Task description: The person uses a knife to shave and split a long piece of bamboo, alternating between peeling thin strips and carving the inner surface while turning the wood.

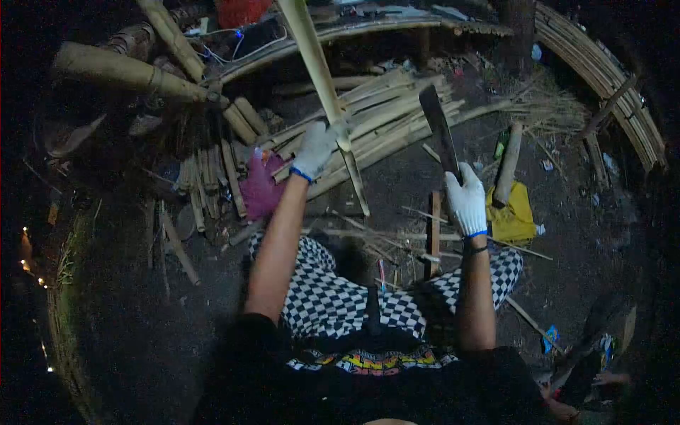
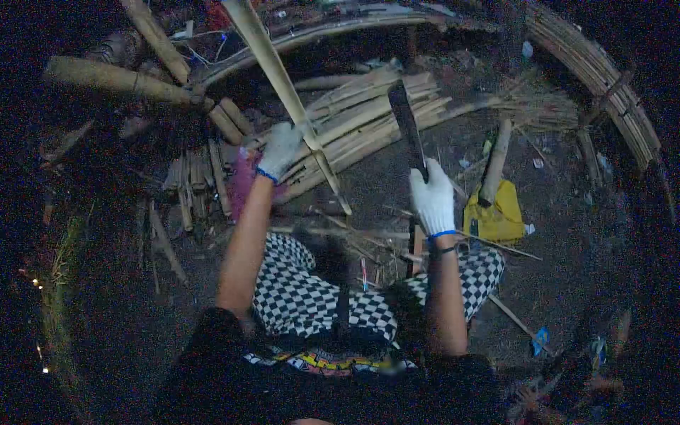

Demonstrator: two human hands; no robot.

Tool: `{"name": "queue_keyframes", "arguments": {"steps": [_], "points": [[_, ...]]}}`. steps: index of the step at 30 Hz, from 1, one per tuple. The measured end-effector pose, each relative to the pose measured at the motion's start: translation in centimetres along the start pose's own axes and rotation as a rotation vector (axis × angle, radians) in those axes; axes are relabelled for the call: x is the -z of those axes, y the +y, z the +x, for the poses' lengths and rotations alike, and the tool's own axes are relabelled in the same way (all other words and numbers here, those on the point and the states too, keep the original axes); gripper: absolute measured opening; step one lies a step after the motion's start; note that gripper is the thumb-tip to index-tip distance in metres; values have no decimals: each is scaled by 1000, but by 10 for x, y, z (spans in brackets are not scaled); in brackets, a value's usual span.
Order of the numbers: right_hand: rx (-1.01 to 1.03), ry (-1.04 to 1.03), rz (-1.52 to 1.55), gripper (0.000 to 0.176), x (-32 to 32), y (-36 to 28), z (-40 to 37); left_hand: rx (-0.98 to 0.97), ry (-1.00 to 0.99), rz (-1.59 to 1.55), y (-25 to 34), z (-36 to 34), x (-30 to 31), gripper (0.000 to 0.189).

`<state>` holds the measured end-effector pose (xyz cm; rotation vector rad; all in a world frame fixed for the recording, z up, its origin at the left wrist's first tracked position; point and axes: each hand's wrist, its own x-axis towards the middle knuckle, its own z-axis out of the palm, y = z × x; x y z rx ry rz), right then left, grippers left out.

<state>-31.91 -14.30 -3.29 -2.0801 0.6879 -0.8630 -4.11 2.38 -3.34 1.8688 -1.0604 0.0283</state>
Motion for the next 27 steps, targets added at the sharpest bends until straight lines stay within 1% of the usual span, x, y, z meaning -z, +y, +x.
{"name": "queue_keyframes", "arguments": {"steps": [1,2,3,5,6,7,8,9,10,11,12,13,15,16,17,19,21,22,23,25,27], "points": [[77,34,-16,26,1,27,-2,-70,25,-4,1,-7,-3,40],[-54,-77,-50,31,7,49,0,15,159,-103,-10,1,-5,39],[-18,-24,-116,25,7,83,1,93,295,-199,-18,9,-5,39],[-105,-83,-147,34,16,117,6,63,311,-299,6,19,17,25],[-118,-79,-150,34,19,132,11,1,384,-334,17,29,26,27],[-134,-110,-240,33,22,146,19,-63,460,-372,28,41,35,29],[-151,-146,-326,33,24,161,27,-65,469,-322,43,51,43,29],[-162,-150,-328,33,23,181,36,-60,477,-269,53,59,48,30],[-176,-201,-381,33,19,198,47,-52,469,-270,53,69,51,30],[-187,-246,-432,33,15,215,58,-23,457,47,51,85,53,30],[-153,-275,-438,34,14,213,63,7,437,365,46,100,51,30],[-162,-278,-436,34,7,219,65,9,427,367,40,113,45,30],[-66,-230,-393,34,-10,239,63,-225,348,496,26,139,26,31],[-105,-241,-391,33,-20,249,59,-385,373,532,5,156,13,34],[-145,-259,-386,32,-28,255,50,-377,380,537,-7,169,0,34],[-341,-507,-528,39,-41,251,49,-334,218,659,-27,198,-33,34],[-340,-611,-493,38,-53,266,42,-382,179,662,-53,226,-78,32],[-298,-611,-464,37,-58,268,38,-277,107,646,-56,239,-101,30],[-260,-611,-441,37,-60,265,35,-240,83,684,-78,260,-128,28],[-254,-734,-613,34,-57,250,32,-72,-100,624,-91,290,-179,30],[-282,-745,-614,34,-56,242,26,-119,-120,549,-130,314,-242,40]]}}
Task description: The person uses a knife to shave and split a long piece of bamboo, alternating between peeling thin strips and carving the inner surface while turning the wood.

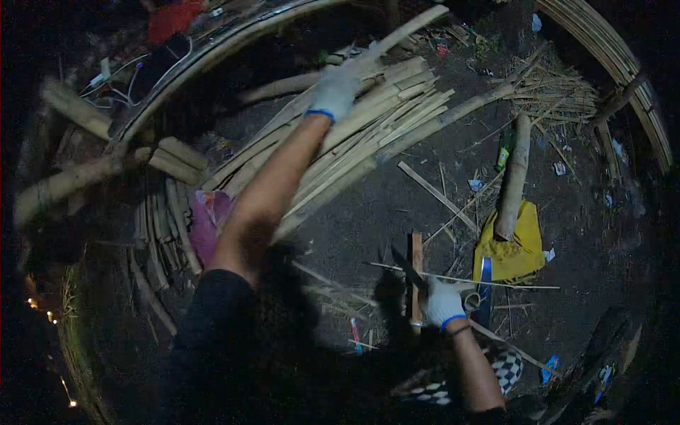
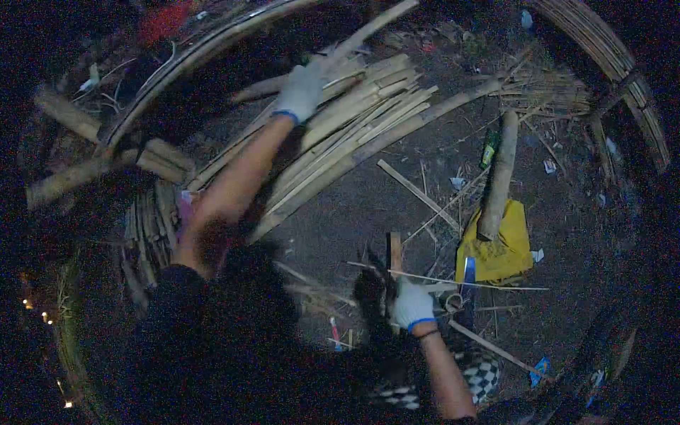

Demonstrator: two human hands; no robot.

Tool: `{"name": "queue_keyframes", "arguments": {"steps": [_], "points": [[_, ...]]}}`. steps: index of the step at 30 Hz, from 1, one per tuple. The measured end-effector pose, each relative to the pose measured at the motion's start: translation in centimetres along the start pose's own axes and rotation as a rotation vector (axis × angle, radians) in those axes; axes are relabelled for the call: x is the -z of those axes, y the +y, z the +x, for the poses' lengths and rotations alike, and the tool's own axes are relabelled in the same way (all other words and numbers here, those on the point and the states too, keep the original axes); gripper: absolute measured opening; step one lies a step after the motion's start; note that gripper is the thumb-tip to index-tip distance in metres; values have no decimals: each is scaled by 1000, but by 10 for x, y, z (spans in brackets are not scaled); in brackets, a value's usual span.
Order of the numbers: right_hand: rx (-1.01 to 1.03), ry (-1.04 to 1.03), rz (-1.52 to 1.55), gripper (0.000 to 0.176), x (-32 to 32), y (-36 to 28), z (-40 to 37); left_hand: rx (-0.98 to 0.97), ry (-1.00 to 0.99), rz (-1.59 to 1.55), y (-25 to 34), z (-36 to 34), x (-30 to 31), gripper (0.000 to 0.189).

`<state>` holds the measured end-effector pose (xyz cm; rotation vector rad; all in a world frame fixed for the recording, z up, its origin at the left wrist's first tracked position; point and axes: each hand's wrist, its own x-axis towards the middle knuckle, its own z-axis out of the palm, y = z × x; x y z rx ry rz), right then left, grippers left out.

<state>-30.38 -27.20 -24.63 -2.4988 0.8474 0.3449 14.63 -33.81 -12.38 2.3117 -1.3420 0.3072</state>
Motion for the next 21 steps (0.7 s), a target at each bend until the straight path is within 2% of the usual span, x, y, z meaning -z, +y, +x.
{"name": "queue_keyframes", "arguments": {"steps": [1,3,4,5,7,8,10,12,13,15,16,18,19,21], "points": [[-23,-27,19,34,4,-6,0,-2,-9,-6,-1,10,-36,40],[4,-42,22,33,5,-8,-4,-81,-70,272,-6,20,-102,47],[-41,-55,2,32,-13,-1,-3,-80,-74,262,-13,17,-130,47],[-64,-63,-5,32,-22,5,-4,95,-124,149,-21,7,-157,58],[-90,-80,-4,33,-20,2,-8,338,-181,31,-53,-19,-212,74],[-96,-155,17,35,-15,2,-10,408,-181,25,-82,-33,-225,79],[-95,-235,35,38,-9,3,-11,526,-124,190,-123,-75,-222,81],[-15,-206,102,42,-9,8,-16,637,-289,310,-155,-109,-197,85],[-28,-175,95,31,-12,10,-20,645,-291,312,-174,-128,-195,85],[-26,-154,124,29,-8,9,-20,487,-118,212,-197,-154,-191,87],[-31,-131,153,28,-7,8,-20,489,-116,212,-201,-155,-187,87],[-43,-105,153,27,-9,9,-20,365,-285,231,-201,-151,-174,89],[-57,-77,154,26,-10,9,-19,361,-277,228,-190,-143,-166,89],[-55,-82,121,26,-11,10,-18,346,-621,479,-167,-129,-153,84]]}}
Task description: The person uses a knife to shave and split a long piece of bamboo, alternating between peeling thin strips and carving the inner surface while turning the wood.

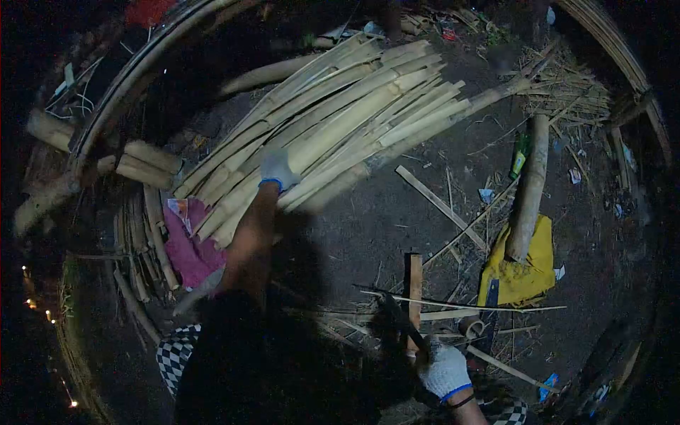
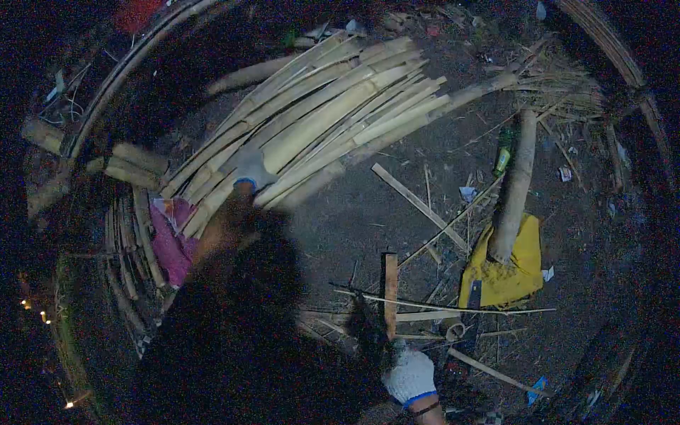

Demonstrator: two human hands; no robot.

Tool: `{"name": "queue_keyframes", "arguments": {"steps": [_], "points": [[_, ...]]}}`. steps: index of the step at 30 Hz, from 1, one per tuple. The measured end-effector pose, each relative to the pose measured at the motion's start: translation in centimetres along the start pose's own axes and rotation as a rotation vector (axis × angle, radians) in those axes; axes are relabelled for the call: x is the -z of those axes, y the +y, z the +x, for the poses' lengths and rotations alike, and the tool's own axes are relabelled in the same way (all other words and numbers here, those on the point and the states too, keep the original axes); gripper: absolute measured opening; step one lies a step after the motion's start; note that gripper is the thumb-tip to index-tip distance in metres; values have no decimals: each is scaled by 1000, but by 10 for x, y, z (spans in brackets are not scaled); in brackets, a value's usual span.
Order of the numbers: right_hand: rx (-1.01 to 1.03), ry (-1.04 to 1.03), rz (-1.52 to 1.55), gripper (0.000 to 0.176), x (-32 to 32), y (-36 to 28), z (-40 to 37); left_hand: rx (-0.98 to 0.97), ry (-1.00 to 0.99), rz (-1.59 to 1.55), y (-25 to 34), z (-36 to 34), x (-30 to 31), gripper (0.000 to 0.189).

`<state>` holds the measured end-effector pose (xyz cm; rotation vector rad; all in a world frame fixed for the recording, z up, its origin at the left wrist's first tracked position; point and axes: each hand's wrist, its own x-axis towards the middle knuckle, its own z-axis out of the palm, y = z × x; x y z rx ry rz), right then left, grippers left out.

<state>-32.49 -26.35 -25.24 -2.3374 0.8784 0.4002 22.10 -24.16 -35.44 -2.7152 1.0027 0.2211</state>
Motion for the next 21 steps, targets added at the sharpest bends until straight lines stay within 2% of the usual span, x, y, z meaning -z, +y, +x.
{"name": "queue_keyframes", "arguments": {"steps": [1,3,4,5,7,8,9,11,12,14,15,18,19,21], "points": [[1,-13,-35,26,0,1,0,-4,9,-3,-3,2,-8,84],[25,-11,-50,27,-5,7,0,43,185,-390,-10,-3,-25,78],[50,-18,-61,27,-8,9,0,51,223,-420,-6,-16,-8,74],[50,-5,-61,27,-11,12,2,45,233,-421,-8,-22,-2,74],[31,-17,-47,27,-2,5,4,16,507,-215,-10,-38,22,68],[-9,-7,-41,25,8,-4,2,-2,553,-187,-16,-46,37,60],[-8,11,-43,25,10,-3,0,-6,571,-190,-19,-59,56,60],[49,12,-124,25,3,7,5,-26,827,14,-38,-85,90,52],[28,-47,-97,28,1,12,8,-29,848,18,-46,-102,117,52],[-6,5,-67,29,5,5,8,-28,771,4,-61,-134,166,50],[-44,36,-41,29,12,-1,7,-29,792,10,-69,-142,179,50],[30,122,14,27,15,-4,12,-116,990,-51,-88,-162,215,49],[78,143,36,27,19,-8,9,-115,1002,-46,-87,-175,230,49],[75,145,17,29,26,-16,6,-157,1146,-173,-77,-196,261,48]]}}
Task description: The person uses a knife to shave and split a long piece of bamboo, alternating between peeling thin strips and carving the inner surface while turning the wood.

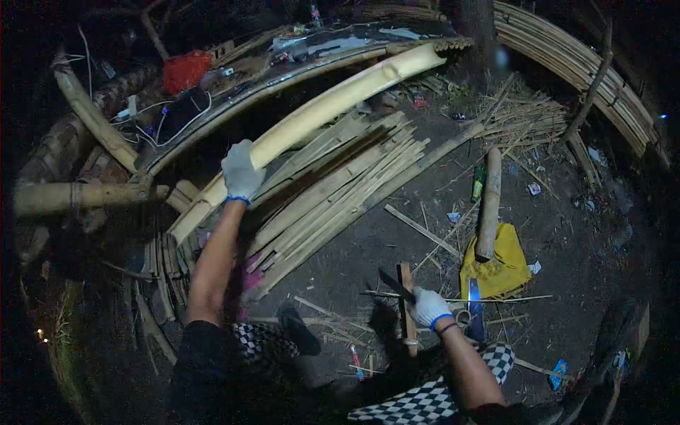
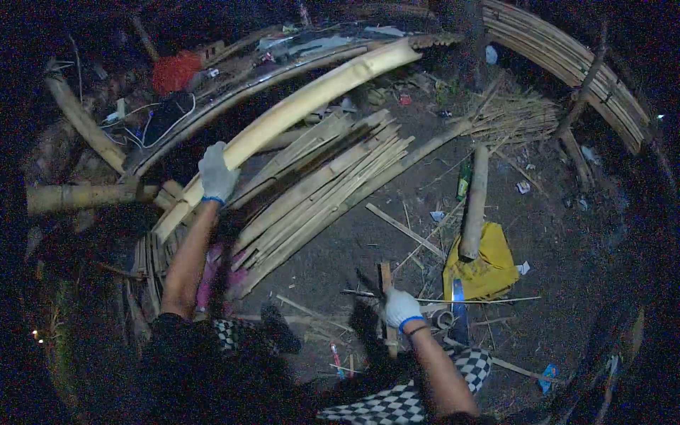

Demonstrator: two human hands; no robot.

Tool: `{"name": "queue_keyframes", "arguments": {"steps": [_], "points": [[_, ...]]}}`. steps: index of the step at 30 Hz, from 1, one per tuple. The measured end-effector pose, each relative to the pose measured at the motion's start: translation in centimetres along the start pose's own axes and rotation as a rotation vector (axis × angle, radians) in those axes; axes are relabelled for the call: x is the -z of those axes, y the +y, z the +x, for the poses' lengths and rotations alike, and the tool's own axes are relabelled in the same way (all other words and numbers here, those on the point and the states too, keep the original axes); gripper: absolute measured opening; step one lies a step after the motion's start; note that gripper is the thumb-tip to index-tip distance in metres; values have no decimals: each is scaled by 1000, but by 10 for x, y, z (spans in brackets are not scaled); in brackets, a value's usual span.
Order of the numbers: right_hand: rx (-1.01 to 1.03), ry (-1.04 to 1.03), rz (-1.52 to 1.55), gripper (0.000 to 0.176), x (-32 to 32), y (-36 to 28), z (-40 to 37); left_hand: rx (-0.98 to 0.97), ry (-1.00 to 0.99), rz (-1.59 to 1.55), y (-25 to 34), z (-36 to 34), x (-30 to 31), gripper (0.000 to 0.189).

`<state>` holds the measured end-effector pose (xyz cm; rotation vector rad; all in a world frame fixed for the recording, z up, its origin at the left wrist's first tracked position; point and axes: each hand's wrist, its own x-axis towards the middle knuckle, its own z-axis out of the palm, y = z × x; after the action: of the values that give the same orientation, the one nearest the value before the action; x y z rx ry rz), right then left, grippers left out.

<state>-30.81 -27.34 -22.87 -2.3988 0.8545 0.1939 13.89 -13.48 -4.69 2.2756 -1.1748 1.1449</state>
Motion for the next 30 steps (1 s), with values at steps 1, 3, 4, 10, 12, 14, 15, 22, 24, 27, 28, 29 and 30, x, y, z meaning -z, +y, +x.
{"name": "queue_keyframes", "arguments": {"steps": [1,3,4,10,12,14,15,22,24,27,28,29,30], "points": [[40,50,-6,30,-6,3,5,12,9,-24,12,11,18,49],[88,113,-9,32,-16,6,11,61,39,-185,22,26,42,52],[97,127,-8,33,-16,4,13,99,45,-195,28,30,53,56],[194,151,-16,55,0,-5,13,296,-26,-471,58,58,129,74],[166,175,67,56,-1,-5,17,203,135,-387,55,65,137,79],[60,72,268,66,21,-28,-1,291,71,-396,63,71,158,82],[57,71,267,66,22,-34,-5,377,1,-409,65,72,163,86],[141,106,593,80,51,-66,-48,640,-5,-708,97,60,180,83],[160,150,549,86,47,-62,-40,593,87,-701,85,48,141,67],[159,226,448,84,34,-48,-25,666,95,-688,84,35,121,71],[163,241,448,84,33,-48,-27,714,72,-794,93,31,128,68],[153,258,438,85,32,-49,-29,767,53,-898,102,28,134,64],[142,273,428,86,31,-51,-30,824,36,-996,112,24,141,61]]}}
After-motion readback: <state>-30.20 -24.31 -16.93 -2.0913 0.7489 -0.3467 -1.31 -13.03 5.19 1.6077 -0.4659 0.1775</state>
